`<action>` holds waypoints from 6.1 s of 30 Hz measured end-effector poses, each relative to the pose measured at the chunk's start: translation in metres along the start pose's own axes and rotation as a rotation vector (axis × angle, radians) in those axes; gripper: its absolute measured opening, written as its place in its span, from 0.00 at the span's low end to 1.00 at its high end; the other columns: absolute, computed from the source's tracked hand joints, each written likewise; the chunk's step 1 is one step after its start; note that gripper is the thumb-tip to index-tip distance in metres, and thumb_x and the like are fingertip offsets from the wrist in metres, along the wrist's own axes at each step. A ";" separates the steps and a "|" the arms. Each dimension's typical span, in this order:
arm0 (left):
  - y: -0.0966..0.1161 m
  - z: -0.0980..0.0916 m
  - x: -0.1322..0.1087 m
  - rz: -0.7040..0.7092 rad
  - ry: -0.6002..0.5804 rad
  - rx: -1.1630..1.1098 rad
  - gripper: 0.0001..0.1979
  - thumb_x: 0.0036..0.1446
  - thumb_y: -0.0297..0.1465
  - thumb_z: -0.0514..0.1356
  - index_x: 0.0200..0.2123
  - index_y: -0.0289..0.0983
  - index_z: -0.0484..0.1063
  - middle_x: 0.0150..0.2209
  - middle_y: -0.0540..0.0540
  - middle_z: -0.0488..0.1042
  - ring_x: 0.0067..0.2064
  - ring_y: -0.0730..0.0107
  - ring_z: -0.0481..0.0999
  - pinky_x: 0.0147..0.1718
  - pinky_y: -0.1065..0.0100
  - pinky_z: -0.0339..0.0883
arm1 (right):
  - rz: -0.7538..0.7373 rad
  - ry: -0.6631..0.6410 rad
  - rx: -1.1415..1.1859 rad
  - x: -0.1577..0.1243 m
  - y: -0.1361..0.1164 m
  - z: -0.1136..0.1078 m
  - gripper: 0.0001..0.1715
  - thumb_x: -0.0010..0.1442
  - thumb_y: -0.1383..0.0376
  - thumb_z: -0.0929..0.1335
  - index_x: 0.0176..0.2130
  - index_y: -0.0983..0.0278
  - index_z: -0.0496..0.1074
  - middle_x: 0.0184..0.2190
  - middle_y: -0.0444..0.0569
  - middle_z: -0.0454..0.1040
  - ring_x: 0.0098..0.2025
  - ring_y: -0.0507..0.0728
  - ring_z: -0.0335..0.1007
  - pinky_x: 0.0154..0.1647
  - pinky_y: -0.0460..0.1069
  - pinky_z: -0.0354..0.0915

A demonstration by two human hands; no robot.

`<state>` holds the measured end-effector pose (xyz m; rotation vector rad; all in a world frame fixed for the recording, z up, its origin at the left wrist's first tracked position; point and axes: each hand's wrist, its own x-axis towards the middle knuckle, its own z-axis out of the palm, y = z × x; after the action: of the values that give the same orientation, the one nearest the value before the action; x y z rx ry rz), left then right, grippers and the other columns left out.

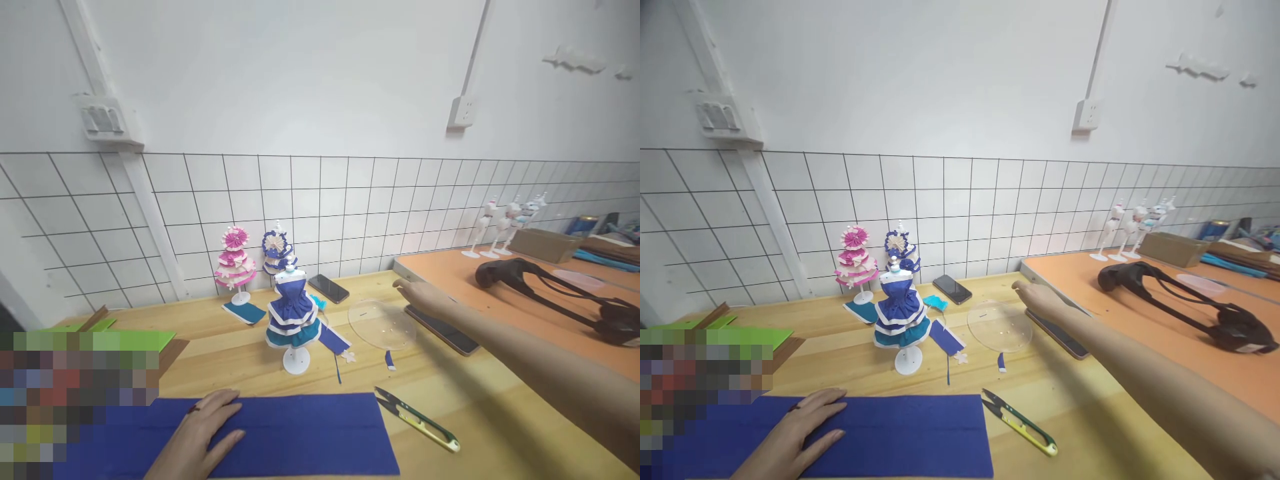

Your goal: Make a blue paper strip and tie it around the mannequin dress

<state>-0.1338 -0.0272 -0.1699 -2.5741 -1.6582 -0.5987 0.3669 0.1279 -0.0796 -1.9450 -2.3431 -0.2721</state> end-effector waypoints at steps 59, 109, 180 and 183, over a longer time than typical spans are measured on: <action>0.028 -0.031 -0.002 -0.005 0.032 -0.204 0.10 0.57 0.36 0.55 0.38 0.40 0.73 0.41 0.46 0.77 0.45 0.62 0.73 0.45 0.63 0.67 | -0.261 -0.099 0.685 -0.098 -0.147 0.004 0.05 0.51 0.64 0.67 0.26 0.62 0.73 0.36 0.48 0.74 0.38 0.55 0.69 0.40 0.46 0.62; 0.021 -0.033 -0.004 -0.087 0.025 -0.241 0.11 0.55 0.37 0.55 0.38 0.41 0.75 0.39 0.47 0.78 0.43 0.63 0.75 0.44 0.63 0.69 | -0.031 -0.193 0.559 -0.075 -0.181 0.028 0.08 0.50 0.64 0.67 0.22 0.64 0.69 0.20 0.46 0.71 0.25 0.55 0.66 0.24 0.46 0.53; 0.083 -0.032 0.000 -0.396 -0.201 -1.232 0.14 0.48 0.38 0.62 0.26 0.32 0.76 0.24 0.44 0.77 0.27 0.70 0.73 0.29 0.70 0.65 | -0.543 0.015 0.927 -0.139 -0.296 -0.030 0.19 0.54 0.76 0.62 0.45 0.64 0.67 0.33 0.48 0.75 0.36 0.54 0.71 0.39 0.47 0.64; 0.079 -0.029 -0.001 -0.460 -0.194 -1.326 0.12 0.45 0.36 0.65 0.28 0.31 0.75 0.24 0.44 0.77 0.26 0.71 0.73 0.29 0.70 0.65 | -0.540 -0.002 0.922 -0.136 -0.302 -0.028 0.20 0.53 0.76 0.61 0.46 0.64 0.66 0.34 0.50 0.75 0.37 0.55 0.71 0.39 0.48 0.65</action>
<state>-0.0734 -0.0693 -0.1286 -2.9004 -2.4896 -2.1473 0.0949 -0.0622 -0.1010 -0.8837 -2.2963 0.6659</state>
